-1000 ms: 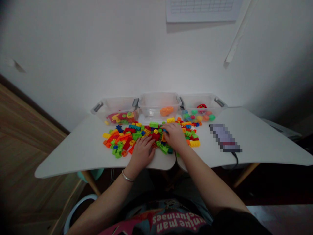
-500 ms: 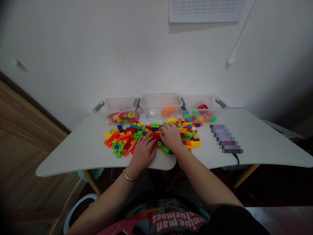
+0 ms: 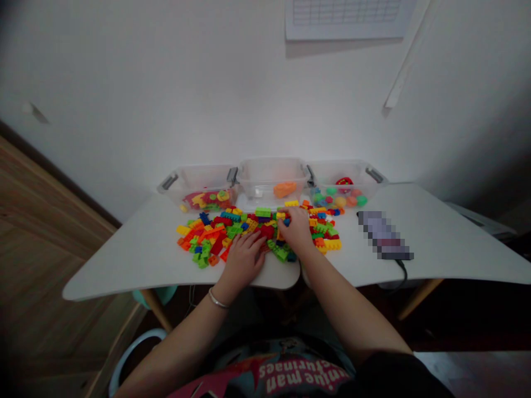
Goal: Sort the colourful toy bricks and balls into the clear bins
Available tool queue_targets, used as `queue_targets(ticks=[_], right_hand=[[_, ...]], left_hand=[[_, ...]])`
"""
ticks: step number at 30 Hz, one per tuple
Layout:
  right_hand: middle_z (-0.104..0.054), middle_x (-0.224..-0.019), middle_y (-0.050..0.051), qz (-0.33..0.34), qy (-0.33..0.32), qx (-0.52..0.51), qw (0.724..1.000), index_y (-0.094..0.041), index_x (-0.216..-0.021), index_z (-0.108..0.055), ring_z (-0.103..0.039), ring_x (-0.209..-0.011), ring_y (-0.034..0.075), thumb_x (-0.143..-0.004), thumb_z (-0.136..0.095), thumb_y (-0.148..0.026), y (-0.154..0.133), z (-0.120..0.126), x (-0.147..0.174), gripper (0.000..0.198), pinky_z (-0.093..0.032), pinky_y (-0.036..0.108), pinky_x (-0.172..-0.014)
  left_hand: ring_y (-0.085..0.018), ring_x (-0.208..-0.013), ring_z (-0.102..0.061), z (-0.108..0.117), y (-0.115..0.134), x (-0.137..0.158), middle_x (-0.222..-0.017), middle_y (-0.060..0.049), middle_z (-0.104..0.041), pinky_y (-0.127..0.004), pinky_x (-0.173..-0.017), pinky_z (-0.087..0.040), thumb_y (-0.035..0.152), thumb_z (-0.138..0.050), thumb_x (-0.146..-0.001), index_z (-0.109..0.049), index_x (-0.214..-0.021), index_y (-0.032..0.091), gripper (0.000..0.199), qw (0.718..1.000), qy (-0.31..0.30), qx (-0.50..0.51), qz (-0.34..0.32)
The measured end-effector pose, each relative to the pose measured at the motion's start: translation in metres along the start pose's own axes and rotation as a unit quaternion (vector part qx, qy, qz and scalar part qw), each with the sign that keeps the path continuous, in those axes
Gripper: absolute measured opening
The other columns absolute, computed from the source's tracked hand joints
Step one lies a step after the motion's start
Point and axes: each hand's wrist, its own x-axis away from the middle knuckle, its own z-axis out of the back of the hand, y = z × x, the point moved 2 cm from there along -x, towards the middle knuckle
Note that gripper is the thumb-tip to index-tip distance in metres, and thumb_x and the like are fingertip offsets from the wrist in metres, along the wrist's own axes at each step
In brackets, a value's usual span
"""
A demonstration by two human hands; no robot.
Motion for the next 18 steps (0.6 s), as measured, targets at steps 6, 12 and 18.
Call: queue_targets(ticks=[6,12,18], right_hand=[[-0.06,-0.108,0.012,-0.109,0.12,-0.164,0.973,-0.023,-0.108,-0.051,-0.061,-0.095,0.023,-0.077,-0.056,-0.038,0.021,0.026,-0.01,0.035,-0.055,0.039,-0.08],[-0.058,-0.11,0.012,-0.087,0.229,-0.13,0.961,-0.021,-0.109,-0.05,-0.06,-0.099,0.023,-0.076,-0.057,-0.039,0.047,0.072,-0.04,0.038,-0.055,0.039,-0.079],[-0.062,-0.096,0.01,-0.117,0.27,0.036,0.955,-0.019,-0.1,-0.053,-0.059,-0.085,0.022,-0.079,-0.053,-0.037,0.09,0.091,-0.07,0.028,-0.05,0.041,-0.078]], left_hand=[[-0.027,-0.127,-0.052,0.0,0.0,0.0,-0.136,-0.007,-0.06,-0.054,-0.113,-0.034,0.025,-0.055,-0.088,-0.061,-0.125,0.023,0.038,1.0,-0.004,0.0,0.002],[-0.027,-0.126,-0.053,0.001,0.001,0.001,-0.134,-0.007,-0.061,-0.054,-0.113,-0.034,0.027,-0.055,-0.089,-0.063,-0.124,0.023,0.036,1.0,0.004,0.003,0.002],[-0.027,-0.126,-0.054,0.001,0.001,0.001,-0.134,-0.007,-0.061,-0.054,-0.113,-0.035,0.026,-0.055,-0.089,-0.063,-0.123,0.024,0.036,1.0,0.005,0.0,0.002]])
